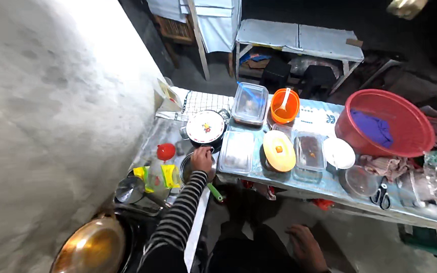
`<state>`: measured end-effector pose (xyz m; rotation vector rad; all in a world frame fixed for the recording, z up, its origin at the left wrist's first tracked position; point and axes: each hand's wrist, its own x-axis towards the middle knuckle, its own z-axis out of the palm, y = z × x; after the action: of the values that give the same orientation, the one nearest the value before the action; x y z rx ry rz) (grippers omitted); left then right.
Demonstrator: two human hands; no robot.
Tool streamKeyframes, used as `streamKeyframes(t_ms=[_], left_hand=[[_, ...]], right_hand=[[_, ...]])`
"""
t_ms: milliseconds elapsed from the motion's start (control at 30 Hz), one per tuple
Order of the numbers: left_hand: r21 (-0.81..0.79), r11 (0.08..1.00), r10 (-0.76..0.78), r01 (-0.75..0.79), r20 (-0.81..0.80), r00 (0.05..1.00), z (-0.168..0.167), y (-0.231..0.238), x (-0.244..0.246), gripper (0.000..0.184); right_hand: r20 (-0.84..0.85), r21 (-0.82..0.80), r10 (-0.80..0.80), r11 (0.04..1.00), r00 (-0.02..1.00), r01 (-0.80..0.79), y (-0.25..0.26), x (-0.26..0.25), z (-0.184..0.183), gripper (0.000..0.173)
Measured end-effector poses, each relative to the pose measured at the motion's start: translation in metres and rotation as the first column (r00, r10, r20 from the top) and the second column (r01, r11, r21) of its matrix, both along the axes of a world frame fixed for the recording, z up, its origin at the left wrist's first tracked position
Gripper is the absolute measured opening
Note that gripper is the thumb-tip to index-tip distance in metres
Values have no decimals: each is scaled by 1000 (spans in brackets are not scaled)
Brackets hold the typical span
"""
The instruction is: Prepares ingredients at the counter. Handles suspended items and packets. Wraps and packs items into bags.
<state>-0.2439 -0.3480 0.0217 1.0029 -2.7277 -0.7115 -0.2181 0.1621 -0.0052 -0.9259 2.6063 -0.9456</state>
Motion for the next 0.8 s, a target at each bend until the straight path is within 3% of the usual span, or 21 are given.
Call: streamKeyframes(t_ms=[33, 133, 167, 267, 400, 500, 600, 700, 800], left_hand=[[-65, 997, -33, 39, 96, 995, -1, -18, -13, 33], [-178, 966, -118, 188, 343, 932, -22, -64, -41, 68], [-197, 952, -136, 232, 407, 903, -26, -72, -46, 68], [-209, 923, -179, 322, 507, 843, -25, -82, -48, 38], [-285, 912, -181, 295, 367, 912, -17, -84, -33, 32], [-331, 933, -59, 142, 250, 966, 4, -85, -22, 40], [-348, 928, 166, -132, 71, 984, 26, -84, -15, 36], [-264, 847, 441, -461, -136, 887, 49, -67, 10, 36], [-70, 728, 618, -682, -363, 697, 65, -34, 55, 40]], right_hand=[[18, 36, 17, 999, 1000, -18, 3, -11, 1, 20], [51, 100, 30, 994, 998, -35, 12, -46, 9, 23], [56, 103, 22, 994, 998, -28, 16, -58, 12, 23], [100, 84, -47, 996, 994, 38, 23, -95, 34, 23], [168, 125, -156, 983, 973, 136, 22, -130, 71, 23], [114, 121, -102, 989, 988, 88, 42, -159, 43, 24], [68, 73, 8, 997, 998, -13, 44, -184, 18, 24], [3, 23, 86, 996, 996, -87, 21, -205, 2, 26], [-51, -50, 178, 982, 983, -180, -18, -224, -5, 27]])
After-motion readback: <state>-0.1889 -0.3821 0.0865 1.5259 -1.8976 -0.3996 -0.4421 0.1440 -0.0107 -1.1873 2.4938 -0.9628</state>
